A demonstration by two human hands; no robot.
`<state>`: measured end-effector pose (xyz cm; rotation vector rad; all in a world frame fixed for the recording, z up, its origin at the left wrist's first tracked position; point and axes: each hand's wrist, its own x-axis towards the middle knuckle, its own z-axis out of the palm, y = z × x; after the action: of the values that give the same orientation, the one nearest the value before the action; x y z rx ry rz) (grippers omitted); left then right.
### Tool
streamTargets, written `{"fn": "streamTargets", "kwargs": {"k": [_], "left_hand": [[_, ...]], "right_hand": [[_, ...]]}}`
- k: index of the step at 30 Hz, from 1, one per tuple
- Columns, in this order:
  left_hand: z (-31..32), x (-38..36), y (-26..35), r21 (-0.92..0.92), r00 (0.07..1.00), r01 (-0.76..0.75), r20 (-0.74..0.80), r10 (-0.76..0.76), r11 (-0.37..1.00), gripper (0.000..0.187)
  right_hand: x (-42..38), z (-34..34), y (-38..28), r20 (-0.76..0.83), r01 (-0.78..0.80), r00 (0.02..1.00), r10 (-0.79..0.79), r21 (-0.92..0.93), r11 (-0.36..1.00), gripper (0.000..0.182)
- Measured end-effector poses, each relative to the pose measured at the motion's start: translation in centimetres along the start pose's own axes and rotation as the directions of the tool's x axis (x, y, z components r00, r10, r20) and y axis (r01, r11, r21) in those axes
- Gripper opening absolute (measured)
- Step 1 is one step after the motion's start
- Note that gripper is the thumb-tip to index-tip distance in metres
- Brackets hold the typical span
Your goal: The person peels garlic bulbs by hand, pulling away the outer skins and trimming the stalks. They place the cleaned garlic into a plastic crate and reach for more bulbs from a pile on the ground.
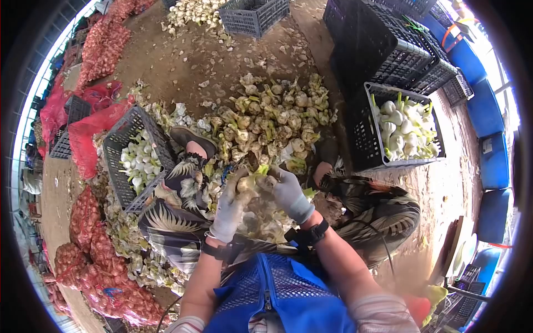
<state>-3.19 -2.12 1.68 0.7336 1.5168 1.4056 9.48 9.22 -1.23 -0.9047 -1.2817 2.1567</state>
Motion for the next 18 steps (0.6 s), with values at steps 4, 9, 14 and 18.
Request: {"fn": "streamTargets", "kwargs": {"k": [4,9,14,18], "left_hand": [[0.1,0.5,-0.9,-0.43,0.991,0.136,0.054,-0.125,0.892,0.048],[-1.0,0.8,-2.1,-0.631,0.971,0.235,0.119,-0.207,0.739,0.048],[-0.3,1.6,0.0,-0.201,0.959,0.282,0.028,-0.282,0.938,0.043],[-0.6,1.6,-3.8,0.455,0.977,-0.208,0.061,0.203,0.866,0.051]], "right_hand": [[0.2,-0.9,-1.2,0.168,-0.049,0.985,0.036,0.076,0.996,0.018],[0.5,-1.6,-0.2,0.207,-0.116,0.975,0.081,0.163,0.98,0.018],[0.9,-1.9,0.2,0.122,-0.069,0.99,0.072,-0.028,0.997,0.025],[2.0,-4.3,3.4,0.49,0.644,0.726,-0.483,-0.731,0.224,0.022]]}}
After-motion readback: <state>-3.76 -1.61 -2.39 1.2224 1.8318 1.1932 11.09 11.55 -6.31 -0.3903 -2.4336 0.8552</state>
